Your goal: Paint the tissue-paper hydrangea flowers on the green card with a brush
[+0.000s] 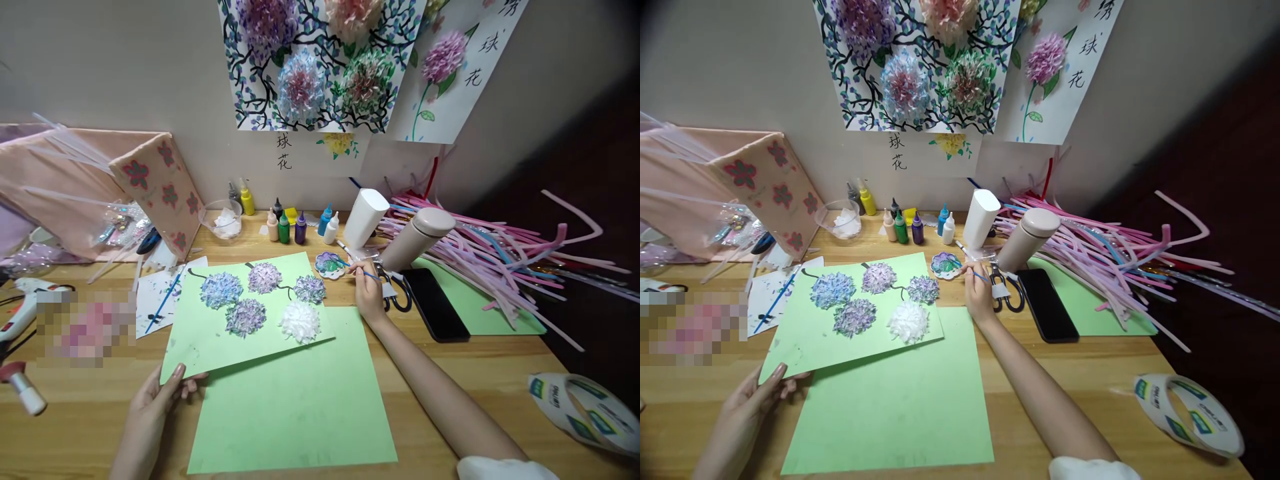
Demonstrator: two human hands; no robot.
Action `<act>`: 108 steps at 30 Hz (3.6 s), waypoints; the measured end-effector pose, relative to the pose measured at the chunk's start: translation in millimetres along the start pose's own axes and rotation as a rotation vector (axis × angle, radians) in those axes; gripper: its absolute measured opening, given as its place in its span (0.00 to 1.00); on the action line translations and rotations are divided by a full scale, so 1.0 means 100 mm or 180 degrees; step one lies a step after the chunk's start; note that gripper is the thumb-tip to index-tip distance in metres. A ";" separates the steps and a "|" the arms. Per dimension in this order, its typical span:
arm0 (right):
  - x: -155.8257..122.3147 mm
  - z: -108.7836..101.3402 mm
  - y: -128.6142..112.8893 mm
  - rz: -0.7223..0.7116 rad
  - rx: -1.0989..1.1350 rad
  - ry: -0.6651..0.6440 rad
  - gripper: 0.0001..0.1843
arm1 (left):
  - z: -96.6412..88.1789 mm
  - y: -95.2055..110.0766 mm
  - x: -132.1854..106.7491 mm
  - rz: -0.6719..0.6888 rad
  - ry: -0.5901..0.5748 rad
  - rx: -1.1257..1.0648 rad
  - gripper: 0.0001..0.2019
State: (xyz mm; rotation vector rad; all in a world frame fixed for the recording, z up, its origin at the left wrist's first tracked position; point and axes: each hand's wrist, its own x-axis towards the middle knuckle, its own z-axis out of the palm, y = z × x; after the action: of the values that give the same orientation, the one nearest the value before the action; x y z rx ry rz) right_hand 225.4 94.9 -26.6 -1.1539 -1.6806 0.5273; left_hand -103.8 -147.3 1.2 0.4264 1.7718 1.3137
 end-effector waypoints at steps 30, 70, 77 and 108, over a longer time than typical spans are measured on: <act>-0.54 -0.12 -0.26 -0.0710 0.0603 -0.0235 0.13 | 1.78 0.53 0.30 0.3589 -0.0753 0.3712 0.14; -0.47 -0.10 -0.35 -0.1192 -0.0054 -0.0823 0.10 | 1.78 0.67 0.26 0.2791 -0.1395 0.4690 0.12; -0.47 -0.07 -0.36 -0.1146 -0.0068 -0.0932 0.11 | 1.77 0.68 0.26 0.2742 -0.1436 0.4718 0.12; -0.09 -0.21 -0.06 0.0169 -0.0063 -0.0377 0.16 | 1.76 0.69 0.23 0.2851 -0.1380 0.4804 0.14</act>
State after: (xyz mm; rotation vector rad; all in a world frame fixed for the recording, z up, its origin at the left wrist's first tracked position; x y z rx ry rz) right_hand 241.8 80.9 -17.4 -1.2047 -1.7634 0.6242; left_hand 8.8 1.5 40.9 2.2851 1.9019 -0.0120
